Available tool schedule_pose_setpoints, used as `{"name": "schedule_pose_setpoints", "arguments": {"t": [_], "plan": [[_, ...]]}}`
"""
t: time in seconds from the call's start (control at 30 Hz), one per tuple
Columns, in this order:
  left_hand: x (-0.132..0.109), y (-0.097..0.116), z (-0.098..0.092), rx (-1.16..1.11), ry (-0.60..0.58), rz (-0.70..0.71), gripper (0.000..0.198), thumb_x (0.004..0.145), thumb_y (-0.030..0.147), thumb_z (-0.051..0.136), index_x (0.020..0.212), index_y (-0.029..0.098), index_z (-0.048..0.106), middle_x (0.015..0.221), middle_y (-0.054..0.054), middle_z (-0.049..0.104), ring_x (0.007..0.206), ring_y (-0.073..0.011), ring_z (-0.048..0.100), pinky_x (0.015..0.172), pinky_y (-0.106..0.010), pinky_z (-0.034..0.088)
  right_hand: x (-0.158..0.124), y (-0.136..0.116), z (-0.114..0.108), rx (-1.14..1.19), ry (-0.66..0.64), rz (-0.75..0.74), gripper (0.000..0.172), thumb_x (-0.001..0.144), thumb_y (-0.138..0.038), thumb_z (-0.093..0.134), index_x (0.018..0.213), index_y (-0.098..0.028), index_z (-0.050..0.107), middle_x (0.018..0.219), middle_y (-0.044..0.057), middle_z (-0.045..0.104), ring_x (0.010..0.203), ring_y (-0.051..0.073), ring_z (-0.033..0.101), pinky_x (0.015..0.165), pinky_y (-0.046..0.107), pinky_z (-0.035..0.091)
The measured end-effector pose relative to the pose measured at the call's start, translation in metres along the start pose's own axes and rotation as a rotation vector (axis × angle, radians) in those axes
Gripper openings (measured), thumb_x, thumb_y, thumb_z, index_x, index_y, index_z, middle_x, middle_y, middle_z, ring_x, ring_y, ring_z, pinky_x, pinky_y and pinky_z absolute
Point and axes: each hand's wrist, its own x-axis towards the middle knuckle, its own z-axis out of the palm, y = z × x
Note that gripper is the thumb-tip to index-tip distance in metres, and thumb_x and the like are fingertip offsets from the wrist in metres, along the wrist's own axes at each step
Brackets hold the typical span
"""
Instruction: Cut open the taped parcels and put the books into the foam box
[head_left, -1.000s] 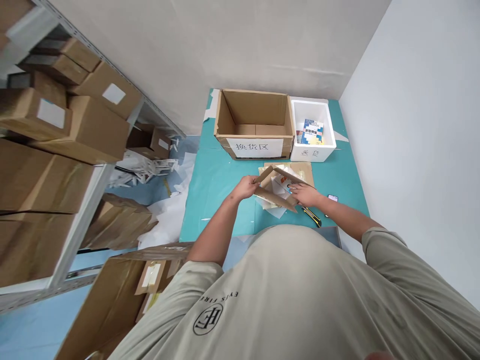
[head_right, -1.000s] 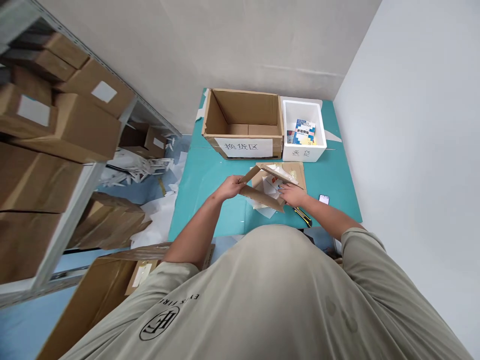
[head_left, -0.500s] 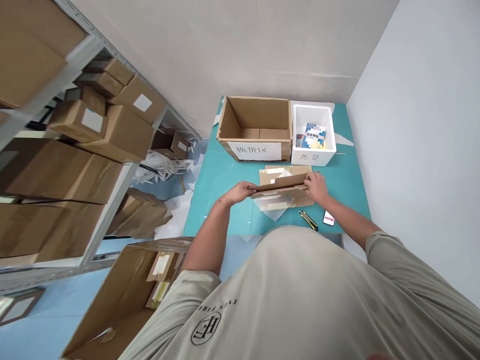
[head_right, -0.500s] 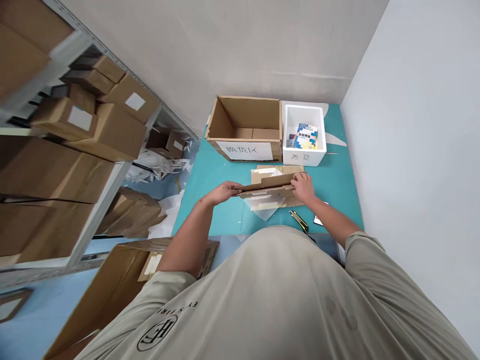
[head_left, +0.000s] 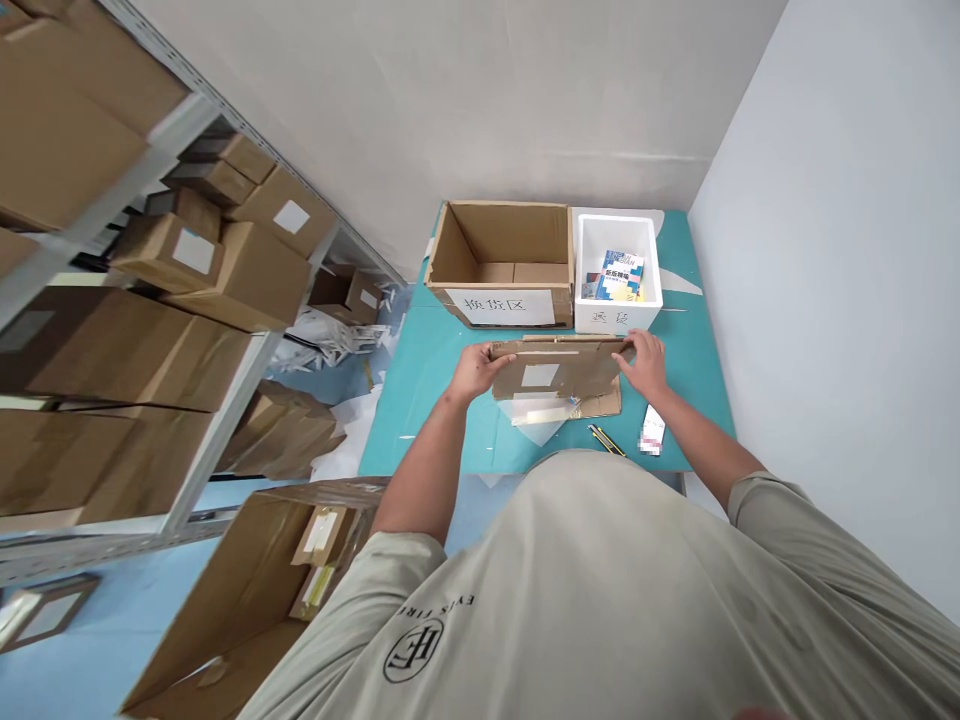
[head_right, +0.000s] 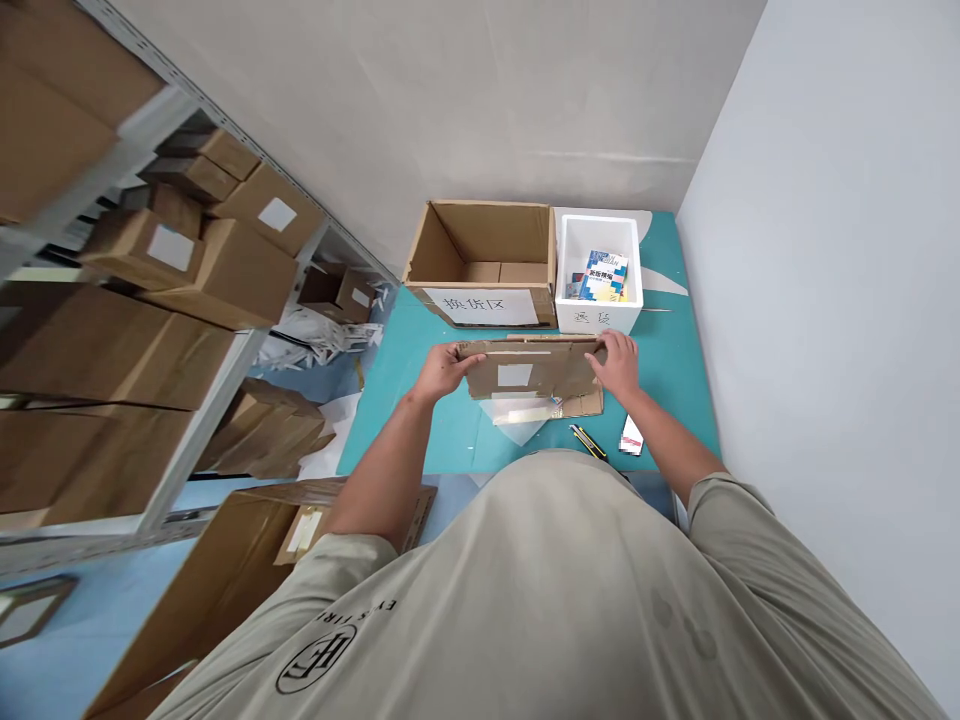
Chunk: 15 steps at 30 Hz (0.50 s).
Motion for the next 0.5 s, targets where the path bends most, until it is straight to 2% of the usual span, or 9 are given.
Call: {"name": "schedule_pose_setpoints", "arguments": {"t": [0.1,0.17,0.23,0.33,0.4,0.5], "plan": [[0.007,-0.006,0.005,-0.144,0.06,0.058,0.07,0.068,0.08,0.099,0.098,0.019,0.083,0.105,-0.011,0.089,0.105,-0.0331,0.08,0.087,-0.038,0.068,-0.001,0.021,0.005,0.341,0.146,0.147,0.086,0.096,-0.062,0.086,0.167,-0.024,0.055,0.18,0.024,0.052,0.169,0.044,0.049,0.14,0.068,0.041],[0.011,-0.013,0.008,-0.271,0.083,0.045,0.08,0.066,0.082,0.1,0.11,0.017,0.082,0.116,-0.014,0.089,0.113,-0.0347,0.081,0.095,-0.04,0.069,-0.007,0.032,0.016,0.585,0.105,0.273,0.1,0.084,-0.067,0.095,0.165,-0.027,0.053,0.178,0.024,0.055,0.165,0.042,0.056,0.135,0.065,0.049],[0.016,-0.021,0.013,-0.359,0.121,-0.014,0.084,0.066,0.081,0.102,0.116,0.017,0.08,0.118,-0.015,0.09,0.117,-0.0349,0.082,0.1,-0.042,0.07,-0.017,0.038,0.029,0.784,-0.035,0.387,0.096,0.075,-0.067,0.1,0.152,-0.027,0.059,0.162,0.022,0.071,0.152,0.04,0.069,0.128,0.064,0.057],[0.022,-0.031,0.023,-0.414,0.187,-0.177,0.083,0.07,0.081,0.101,0.12,0.018,0.078,0.11,-0.012,0.09,0.113,-0.0333,0.084,0.099,-0.043,0.071,-0.037,0.041,0.047,0.946,-0.206,0.506,0.074,0.072,-0.064,0.1,0.126,-0.028,0.064,0.122,0.012,0.087,0.121,0.036,0.084,0.113,0.06,0.067],[0.024,-0.035,0.031,-0.439,0.188,-0.29,0.083,0.077,0.084,0.097,0.124,0.019,0.078,0.105,-0.012,0.089,0.109,-0.033,0.086,0.095,-0.043,0.071,-0.048,0.041,0.053,0.996,-0.204,0.552,0.067,0.073,-0.064,0.098,0.116,-0.029,0.061,0.104,0.005,0.087,0.106,0.032,0.086,0.103,0.056,0.071],[0.025,-0.042,0.041,-0.493,0.089,-0.39,0.081,0.091,0.095,0.08,0.126,0.021,0.079,0.102,-0.013,0.089,0.107,-0.0338,0.087,0.089,-0.045,0.073,-0.058,0.047,0.051,1.048,-0.108,0.602,0.066,0.073,-0.063,0.096,0.116,-0.03,0.059,0.096,0.001,0.085,0.097,0.03,0.086,0.097,0.052,0.072]]}}
